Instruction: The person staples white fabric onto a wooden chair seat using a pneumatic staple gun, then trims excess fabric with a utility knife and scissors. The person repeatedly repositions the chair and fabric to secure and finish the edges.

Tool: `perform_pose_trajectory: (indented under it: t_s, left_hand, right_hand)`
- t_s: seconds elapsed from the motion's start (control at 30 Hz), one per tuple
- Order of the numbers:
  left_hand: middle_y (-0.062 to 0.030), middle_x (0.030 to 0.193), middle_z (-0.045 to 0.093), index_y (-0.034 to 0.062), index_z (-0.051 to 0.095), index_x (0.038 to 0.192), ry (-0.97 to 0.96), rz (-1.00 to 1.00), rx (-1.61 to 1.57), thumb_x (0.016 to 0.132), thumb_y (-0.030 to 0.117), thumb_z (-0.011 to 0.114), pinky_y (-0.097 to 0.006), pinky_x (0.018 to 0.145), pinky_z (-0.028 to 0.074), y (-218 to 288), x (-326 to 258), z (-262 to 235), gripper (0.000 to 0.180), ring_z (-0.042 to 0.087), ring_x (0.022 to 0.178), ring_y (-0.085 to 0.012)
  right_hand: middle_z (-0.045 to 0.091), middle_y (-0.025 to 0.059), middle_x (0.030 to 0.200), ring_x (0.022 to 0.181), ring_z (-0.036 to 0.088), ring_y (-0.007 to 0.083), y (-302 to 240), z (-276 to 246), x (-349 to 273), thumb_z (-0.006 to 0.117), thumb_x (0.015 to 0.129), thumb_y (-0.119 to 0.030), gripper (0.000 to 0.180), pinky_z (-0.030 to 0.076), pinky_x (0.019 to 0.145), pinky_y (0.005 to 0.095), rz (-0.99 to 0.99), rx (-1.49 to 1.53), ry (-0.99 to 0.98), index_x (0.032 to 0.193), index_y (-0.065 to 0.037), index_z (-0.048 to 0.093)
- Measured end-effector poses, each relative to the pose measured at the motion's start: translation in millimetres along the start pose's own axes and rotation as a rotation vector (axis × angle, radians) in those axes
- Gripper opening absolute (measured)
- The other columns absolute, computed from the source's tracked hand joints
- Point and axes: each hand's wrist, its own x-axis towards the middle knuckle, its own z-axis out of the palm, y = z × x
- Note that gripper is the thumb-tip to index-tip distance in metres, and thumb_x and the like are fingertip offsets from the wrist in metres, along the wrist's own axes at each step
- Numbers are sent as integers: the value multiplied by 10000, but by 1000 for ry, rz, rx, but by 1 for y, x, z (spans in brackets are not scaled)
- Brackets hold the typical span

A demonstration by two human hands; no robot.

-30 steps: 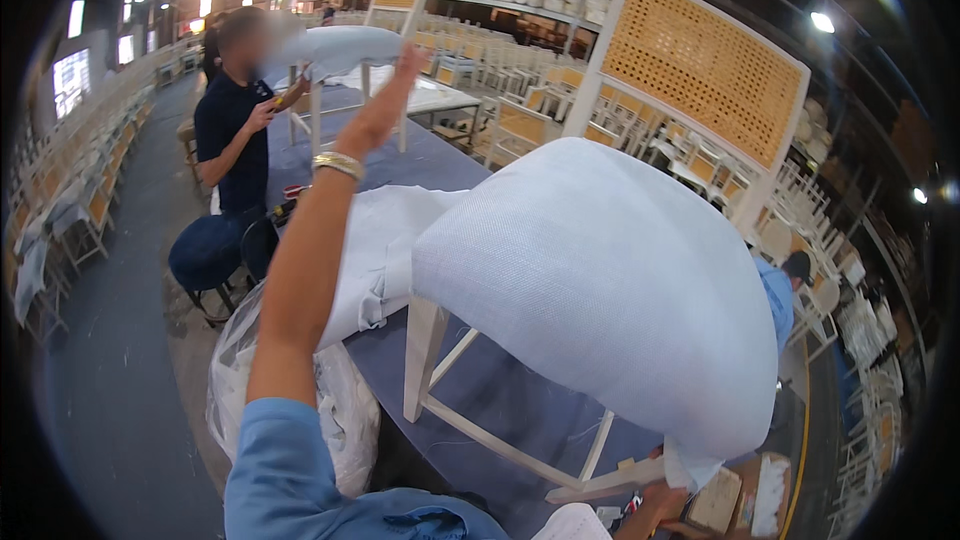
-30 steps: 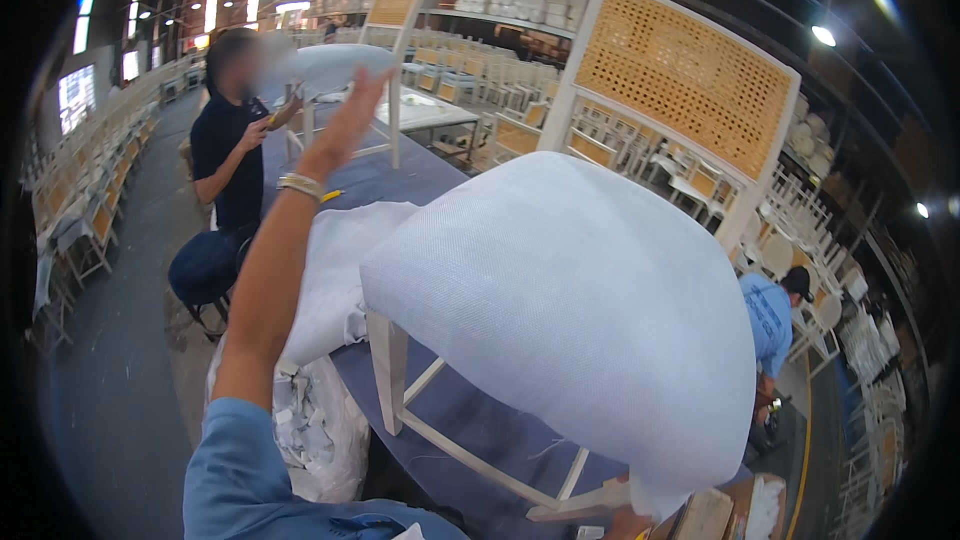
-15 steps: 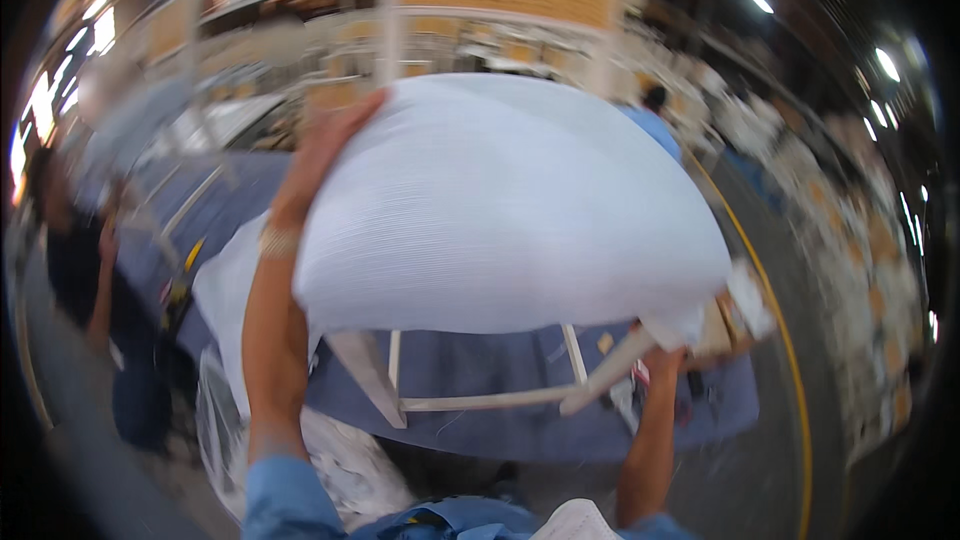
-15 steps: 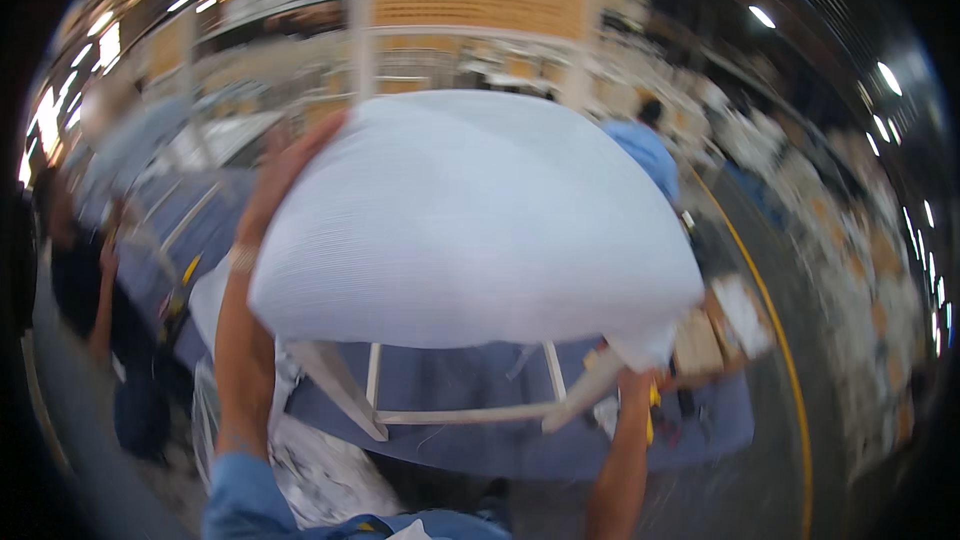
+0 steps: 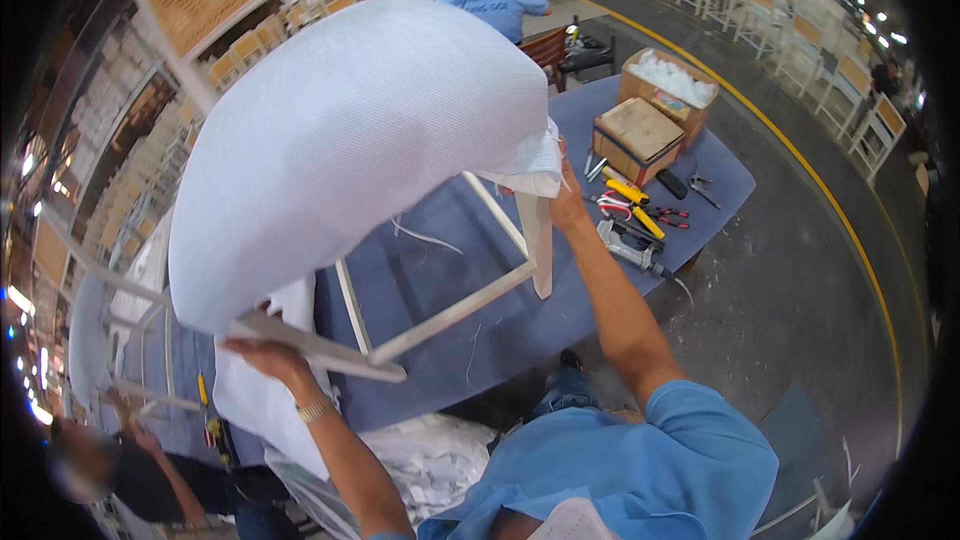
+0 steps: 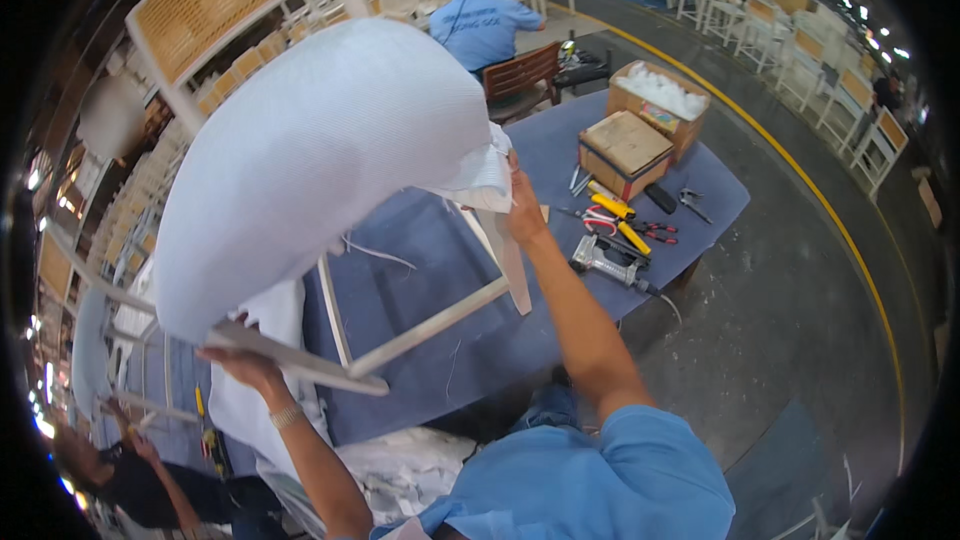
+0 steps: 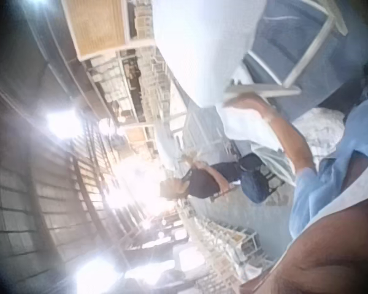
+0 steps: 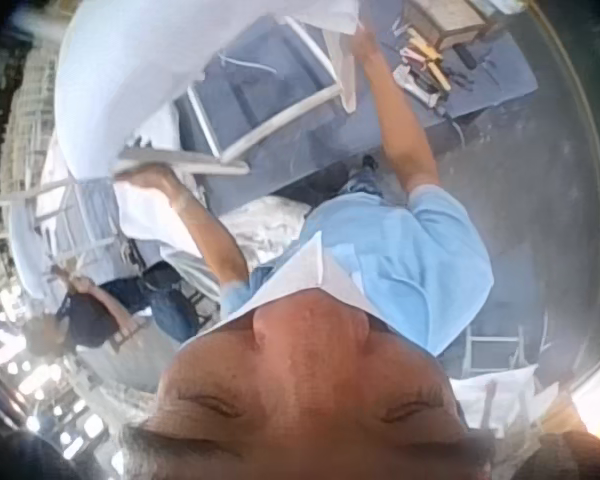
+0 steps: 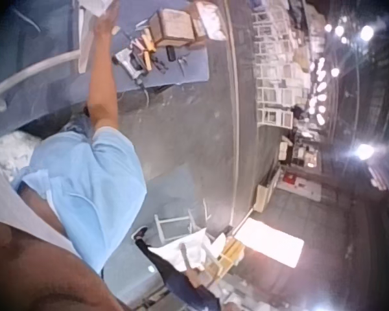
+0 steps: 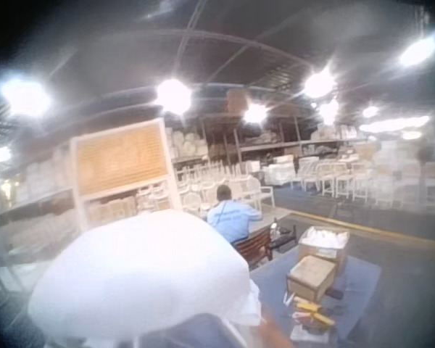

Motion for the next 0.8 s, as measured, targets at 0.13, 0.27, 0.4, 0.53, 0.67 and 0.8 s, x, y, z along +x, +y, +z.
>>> perform_pose_trajectory:
  t_s: [0.13, 0.27, 0.4, 0.53, 0.67, 0.8]
  left_hand:
    - [-178, 948, 701, 58, 463, 1311, -143, 16, 47, 982, 784, 206, -375, 739, 570, -1, 18, -15, 837, 690, 809, -257]
    - [-183, 985, 693, 52, 427, 1378, -102, 36, -50, 980, 788, 219, -392, 810, 553, -13, 22, -13, 862, 680, 877, -270]
    - [-127, 975, 657, 55, 542, 1285, -113, -26, -73, 977, 795, 228, -403, 820, 537, -10, 17, -23, 861, 642, 875, -246]
    - [-161, 999, 657, 5, 527, 1262, 11, 48, 77, 976, 793, 213, -406, 768, 558, -4, -8, -12, 895, 638, 837, -261]
    - [-217, 1238, 601, -4, 453, 1407, 90, 72, 77, 1028, 707, 242, -413, 878, 563, -35, 21, -47, 833, 649, 1002, -299]
    - [-193, 1543, 432, 8, 386, 1521, 181, 196, 210, 1074, 561, 355, -459, 1171, 349, -17, -3, -27, 712, 453, 1398, -300]
  right_hand:
    - [549, 115, 1396, 1285, 528, 229, -22, 31, -22, 262, 1126, -349, 527, 397, 1108, 364, -35, -81, 23, 1528, -19, 348]
    - [596, 142, 1330, 1216, 561, 228, -48, 28, -40, 252, 1124, -392, 562, 412, 1068, 351, -120, -112, -69, 1451, 26, 437]
    - [690, 144, 1115, 987, 614, 212, -39, 29, -43, 290, 1121, -445, 597, 477, 907, 333, -132, -78, 47, 1300, 46, 577]
    - [632, 86, 859, 786, 547, 133, -59, 24, -42, 322, 1088, -520, 620, 444, 707, 314, -179, -130, 56, 1113, 33, 602]
    - [648, 158, 872, 813, 618, 251, -45, 17, -32, 449, 1079, -378, 448, 483, 749, 347, -102, -136, -79, 1170, 26, 619]
    - [650, 152, 962, 909, 635, 247, -71, -3, -28, 510, 1053, -351, 404, 499, 817, 342, -57, 12, -246, 1182, 18, 611]
